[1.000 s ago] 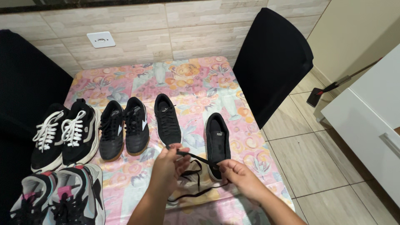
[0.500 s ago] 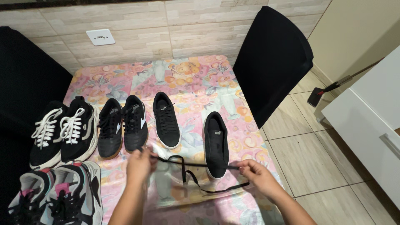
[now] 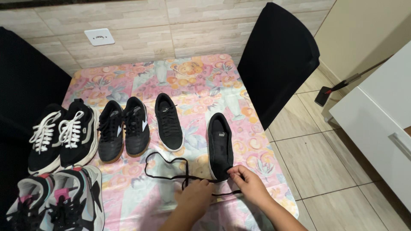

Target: The person removes a black shoelace from a black sneaker on a table, then threads the lace through the eyelets and ties it. Other shoes remain on the table while the person works on one shoe at a time.

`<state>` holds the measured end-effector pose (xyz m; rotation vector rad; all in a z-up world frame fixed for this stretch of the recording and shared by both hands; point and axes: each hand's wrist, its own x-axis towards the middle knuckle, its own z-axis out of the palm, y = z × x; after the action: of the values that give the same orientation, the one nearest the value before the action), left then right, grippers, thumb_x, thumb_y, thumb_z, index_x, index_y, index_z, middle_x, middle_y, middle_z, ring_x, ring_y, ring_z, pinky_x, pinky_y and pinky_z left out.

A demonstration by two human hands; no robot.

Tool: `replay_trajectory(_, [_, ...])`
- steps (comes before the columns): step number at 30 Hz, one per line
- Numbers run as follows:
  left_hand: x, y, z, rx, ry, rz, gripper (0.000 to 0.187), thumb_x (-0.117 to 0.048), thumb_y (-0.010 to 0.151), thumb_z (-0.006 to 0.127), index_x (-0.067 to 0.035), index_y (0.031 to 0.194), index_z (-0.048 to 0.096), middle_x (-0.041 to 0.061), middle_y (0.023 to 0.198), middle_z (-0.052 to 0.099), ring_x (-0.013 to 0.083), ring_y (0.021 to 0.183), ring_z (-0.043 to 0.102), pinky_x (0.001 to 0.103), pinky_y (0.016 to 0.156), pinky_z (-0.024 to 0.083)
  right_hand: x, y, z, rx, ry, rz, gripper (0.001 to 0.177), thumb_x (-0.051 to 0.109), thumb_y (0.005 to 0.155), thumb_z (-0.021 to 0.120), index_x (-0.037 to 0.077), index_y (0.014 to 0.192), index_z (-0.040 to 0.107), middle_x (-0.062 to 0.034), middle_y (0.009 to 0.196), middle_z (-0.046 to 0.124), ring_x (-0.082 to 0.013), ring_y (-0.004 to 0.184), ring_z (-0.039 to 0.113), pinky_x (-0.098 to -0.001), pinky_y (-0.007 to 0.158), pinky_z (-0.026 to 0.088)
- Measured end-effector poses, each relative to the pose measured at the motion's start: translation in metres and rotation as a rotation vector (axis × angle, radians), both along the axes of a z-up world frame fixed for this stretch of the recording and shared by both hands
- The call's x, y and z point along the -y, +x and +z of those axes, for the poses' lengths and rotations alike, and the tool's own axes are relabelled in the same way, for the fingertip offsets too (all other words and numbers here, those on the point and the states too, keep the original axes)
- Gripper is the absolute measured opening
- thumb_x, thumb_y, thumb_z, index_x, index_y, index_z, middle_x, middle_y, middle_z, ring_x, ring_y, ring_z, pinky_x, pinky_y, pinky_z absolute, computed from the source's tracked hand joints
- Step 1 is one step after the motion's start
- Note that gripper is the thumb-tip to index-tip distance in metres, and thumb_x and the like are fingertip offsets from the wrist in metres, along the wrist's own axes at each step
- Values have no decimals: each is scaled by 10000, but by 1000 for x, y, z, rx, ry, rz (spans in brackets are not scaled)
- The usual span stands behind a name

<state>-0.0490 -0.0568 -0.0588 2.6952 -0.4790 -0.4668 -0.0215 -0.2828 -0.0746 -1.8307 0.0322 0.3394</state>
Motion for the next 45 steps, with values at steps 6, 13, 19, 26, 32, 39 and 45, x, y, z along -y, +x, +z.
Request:
replay_trajectory(6, [-14,1,-11,141,-107,-15,169,-227,851,698,-96,958,689,93,1011,681,317,1042,641,472,832,511,7,0,-4,-27,60,-2,214,121,995,587,65,1165,704,7,952,698,-74,894,612,-243,824,498])
replay_trajectory(13, [-26,13,61,41,-526,358,146,-224,870,700,-125,960,758,83,844,774,287,796,745,411,710,569,-18,-3,34,711,-394,136,291,149,934,670,106,1217,723,-161,1223,684,-256,1108,626,-342,940,485])
replay_trajectory(19, [-35,16,80,69,-692,422,157,-196,861,737,-74,953,772,86,835,784,212,746,747,328,661,573,-72,-5,46,71,50,137,240,183,959,629,45,1140,707,-64,993,746,-169,917,698,-316,815,563])
replay_trajectory(26, [-16,28,22,-383,-1255,583,272,-194,939,717,11,1103,788,45,836,762,108,693,652,274,611,510,-81,-11,31,-448,681,-33,244,276,998,583,63,1069,678,-51,868,703,-145,739,677,-325,733,583])
replay_trajectory(32, [-26,50,28,93,-1261,724,328,-228,1020,571,-13,1209,730,73,897,756,115,774,681,265,699,543,-60,-6,31,167,-190,66,250,203,939,623,77,1113,751,-59,960,801,-169,833,758,-353,775,596])
replay_trajectory(39, [-31,83,39,129,-686,677,298,-234,973,501,-156,1173,708,78,968,774,248,808,738,389,727,565,-47,29,20,529,-649,50,309,156,867,660,65,1154,726,-157,1061,744,-390,983,676,-443,868,518])
replay_trajectory(45, [5,67,-5,179,-471,632,206,-296,892,649,-127,931,759,100,918,776,323,883,730,448,778,562,-53,64,-1,62,-483,-60,285,238,905,683,149,1167,752,-123,1031,760,-276,951,743,-361,849,567])
